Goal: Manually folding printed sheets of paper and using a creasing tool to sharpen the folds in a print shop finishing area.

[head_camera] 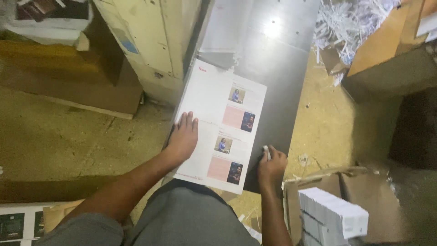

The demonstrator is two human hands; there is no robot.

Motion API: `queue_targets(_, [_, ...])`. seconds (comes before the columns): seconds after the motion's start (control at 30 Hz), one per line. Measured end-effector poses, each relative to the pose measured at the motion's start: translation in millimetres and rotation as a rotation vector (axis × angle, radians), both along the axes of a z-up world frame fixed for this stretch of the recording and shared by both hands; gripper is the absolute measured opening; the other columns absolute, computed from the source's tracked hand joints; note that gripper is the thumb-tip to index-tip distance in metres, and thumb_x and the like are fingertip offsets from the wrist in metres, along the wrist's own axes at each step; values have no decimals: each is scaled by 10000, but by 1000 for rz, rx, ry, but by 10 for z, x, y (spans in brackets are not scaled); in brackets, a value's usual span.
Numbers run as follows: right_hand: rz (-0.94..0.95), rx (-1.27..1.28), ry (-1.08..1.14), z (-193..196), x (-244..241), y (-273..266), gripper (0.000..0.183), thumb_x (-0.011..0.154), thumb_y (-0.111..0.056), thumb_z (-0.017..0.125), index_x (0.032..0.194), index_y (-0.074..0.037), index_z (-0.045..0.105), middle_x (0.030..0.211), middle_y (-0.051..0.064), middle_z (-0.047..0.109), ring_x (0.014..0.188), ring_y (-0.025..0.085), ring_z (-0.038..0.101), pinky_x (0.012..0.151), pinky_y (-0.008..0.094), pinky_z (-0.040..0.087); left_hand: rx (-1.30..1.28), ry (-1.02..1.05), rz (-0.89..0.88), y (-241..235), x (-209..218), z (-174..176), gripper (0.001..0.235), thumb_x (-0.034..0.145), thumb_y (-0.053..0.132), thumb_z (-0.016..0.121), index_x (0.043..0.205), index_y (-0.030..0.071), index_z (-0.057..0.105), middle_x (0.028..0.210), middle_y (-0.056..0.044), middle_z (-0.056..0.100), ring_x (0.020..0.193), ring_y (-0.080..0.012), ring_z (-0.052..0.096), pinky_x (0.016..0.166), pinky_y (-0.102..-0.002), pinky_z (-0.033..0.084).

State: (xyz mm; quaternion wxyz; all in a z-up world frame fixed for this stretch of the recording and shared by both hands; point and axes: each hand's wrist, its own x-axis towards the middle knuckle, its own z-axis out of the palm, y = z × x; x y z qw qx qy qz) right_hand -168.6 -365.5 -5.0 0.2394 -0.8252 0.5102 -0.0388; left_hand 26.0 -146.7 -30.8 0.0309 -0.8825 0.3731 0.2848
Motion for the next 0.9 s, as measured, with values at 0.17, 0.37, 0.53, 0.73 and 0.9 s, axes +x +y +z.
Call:
queue_targets(0.17, [-36,-86,-475,-360,470,550,159,969,-128,682,1099,-95,767,989,51,764,904,206,693,811,370,532,0,-33,33,134,-122,-137,718,975,-152,450,1623,-57,157,1721,-306,20,1592,-478,51,1156,-503,413])
queue_targets(0.37, [54,416,-46,-587,850,1293,280,874,-297,776,1001,-126,594,1002,61,572,953,235,538,809,380,453,-18,6,88,317,-337,-314,721,939,-165,382,1608,-119,118,1717,-322,-10,1592,-491,4,848,-380,636])
queue_targets(0.53, [347,264,-330,-1215,451,1254,626,1009,-234,500,1565,15,357,1579,252,463,1445,395,454,1238,446,271,-773,-172,63,678,-454,-222,716,761,-123,475,1477,-105,441,1427,-281,547,1361,-405,506,1159,-456,428])
queue_targets(0.73, [85,-49,-560,-59,2063,82,576,899,-249,732,1389,-87,477,1283,188,646,1171,408,638,1000,474,469,-1115,257,160,1207,-189,536,427,890,-20,713,1316,-4,683,1161,-174,775,1060,-323,739,933,-434,611])
queue_targets(0.9, [7,118,-929,-319,3957,-1081,397,894,-45,617,1271,-165,602,911,41,623,783,147,595,673,303,464,-999,247,122,1536,-84,257,480,836,25,817,1298,113,723,1130,-92,805,992,-254,768,893,-395,640])
